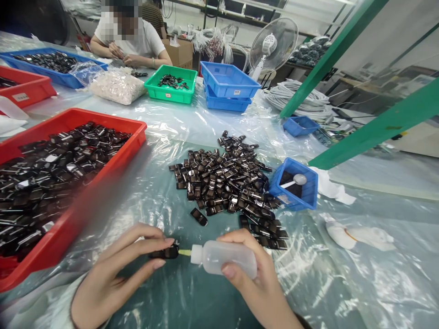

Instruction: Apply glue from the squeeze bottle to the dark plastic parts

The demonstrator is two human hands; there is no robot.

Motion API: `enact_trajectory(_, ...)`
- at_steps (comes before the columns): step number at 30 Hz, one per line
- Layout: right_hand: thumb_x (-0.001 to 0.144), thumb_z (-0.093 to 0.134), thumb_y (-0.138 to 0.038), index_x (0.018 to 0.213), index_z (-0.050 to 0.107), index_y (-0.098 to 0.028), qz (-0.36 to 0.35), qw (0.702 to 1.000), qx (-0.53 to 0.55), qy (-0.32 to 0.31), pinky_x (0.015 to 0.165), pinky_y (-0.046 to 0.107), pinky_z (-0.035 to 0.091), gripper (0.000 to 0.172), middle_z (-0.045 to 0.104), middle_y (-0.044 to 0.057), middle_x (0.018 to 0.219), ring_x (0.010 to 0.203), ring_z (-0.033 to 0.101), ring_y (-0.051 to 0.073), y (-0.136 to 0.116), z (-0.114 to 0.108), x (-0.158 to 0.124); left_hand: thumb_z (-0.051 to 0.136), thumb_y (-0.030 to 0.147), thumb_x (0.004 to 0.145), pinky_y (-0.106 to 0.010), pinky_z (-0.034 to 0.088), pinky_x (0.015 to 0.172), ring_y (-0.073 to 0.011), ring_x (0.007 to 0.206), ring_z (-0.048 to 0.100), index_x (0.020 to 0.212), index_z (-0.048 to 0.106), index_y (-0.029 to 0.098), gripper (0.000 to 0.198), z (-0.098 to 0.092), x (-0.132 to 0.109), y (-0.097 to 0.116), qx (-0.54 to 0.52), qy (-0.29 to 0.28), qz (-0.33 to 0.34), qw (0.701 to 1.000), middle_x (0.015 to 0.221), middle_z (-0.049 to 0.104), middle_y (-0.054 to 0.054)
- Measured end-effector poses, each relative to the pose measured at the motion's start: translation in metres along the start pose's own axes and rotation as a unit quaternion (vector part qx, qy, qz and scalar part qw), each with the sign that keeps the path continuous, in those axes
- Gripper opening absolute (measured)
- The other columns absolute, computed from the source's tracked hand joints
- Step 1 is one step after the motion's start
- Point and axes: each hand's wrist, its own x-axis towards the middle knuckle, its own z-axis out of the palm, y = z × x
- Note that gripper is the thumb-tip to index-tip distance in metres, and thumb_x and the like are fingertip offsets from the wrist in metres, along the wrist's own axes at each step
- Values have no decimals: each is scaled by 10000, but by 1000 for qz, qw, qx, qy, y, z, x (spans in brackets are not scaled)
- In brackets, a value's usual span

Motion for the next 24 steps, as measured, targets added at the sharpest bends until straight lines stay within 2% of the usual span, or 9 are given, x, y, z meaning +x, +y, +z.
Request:
enact_trajectory(3, 801, 570, -584, 890, 655, -262, 7, 1000, 5, -8, 474, 238, 457, 345, 634, 27, 750, 579, 596, 176, 0, 0, 0, 530, 135, 903, -255, 469, 786, -165, 908, 580, 1141, 588, 263, 276, 1, 0, 0, -9, 4, -2, 1000, 1007, 607, -44)
enact_trajectory(6, 802, 585, -559, 893, 646, -252, 13, 999, 14, -29, 458, 225, 439, 325, 630, 19, 737, 555, 581, 158, 4, -1, 3, 536, 147, 899, -256, 480, 814, -162, 941, 591, 1120, 602, 283, 268, 0, 2, -1, -24, -2, -43, 999, 1032, 613, -32)
enact_trajectory(10, 844, 550, -526, 864, 616, -208, 111, 989, 100, -7, 407, 226, 378, 325, 536, -25, 541, 436, 473, 125, 7, 0, 10, 554, 220, 892, -277, 500, 839, -180, 1010, 605, 1062, 624, 284, 195, -5, 9, -4, -27, 34, -127, 991, 1062, 635, -23)
enact_trajectory(12, 862, 541, -497, 913, 629, -194, 151, 978, 142, 14, 428, 243, 405, 319, 536, -23, 533, 457, 495, 139, 7, 1, 15, 547, 264, 893, -296, 507, 831, -194, 1010, 609, 1050, 626, 272, 176, -7, 12, -7, -31, 68, -158, 985, 1063, 647, -28)
enact_trajectory(15, 829, 607, -463, 1053, 629, -208, 167, 974, 152, 18, 629, 303, 513, 340, 685, 47, 777, 730, 644, 207, 9, 3, 19, 524, 299, 904, -314, 504, 836, -200, 1007, 612, 1056, 623, 259, 186, -9, 14, -10, -43, 82, -180, 979, 1075, 654, -32)
enact_trajectory(17, 812, 645, -425, 1099, 586, -237, 154, 980, 127, 5, 806, 346, 504, 348, 704, 77, 1022, 964, 637, 235, 12, 6, 19, 512, 312, 910, -318, 499, 849, -200, 1022, 610, 1073, 620, 263, 201, -8, 13, -11, -50, 76, -187, 978, 1088, 659, -28)
enact_trajectory(19, 820, 649, -382, 1096, 531, -254, 122, 989, 82, 0, 907, 385, 461, 327, 654, 86, 1182, 1084, 592, 235, 17, 11, 19, 509, 322, 913, -313, 502, 850, -197, 1038, 608, 1092, 615, 271, 214, -7, 12, -11, -52, 67, -193, 978, 1091, 663, -21)
enact_trajectory(22, 846, 615, -340, 1045, 479, -248, 81, 997, 6, 4, 936, 416, 439, 258, 599, 103, 1254, 1135, 558, 234, 22, 18, 18, 523, 343, 907, -303, 519, 815, -200, 1028, 618, 1110, 612, 284, 229, -5, 10, -8, -39, 55, -193, 979, 1061, 673, -13)
enact_trajectory(24, 831, 628, -323, 1043, 454, -246, 56, 997, -39, 40, 873, 405, 468, 284, 598, 106, 1206, 1070, 576, 233, 24, 21, 15, 542, 332, 899, -297, 531, 790, -203, 1008, 630, 1095, 623, 281, 218, -5, 9, -6, -30, 55, -173, 983, 1044, 682, -16)
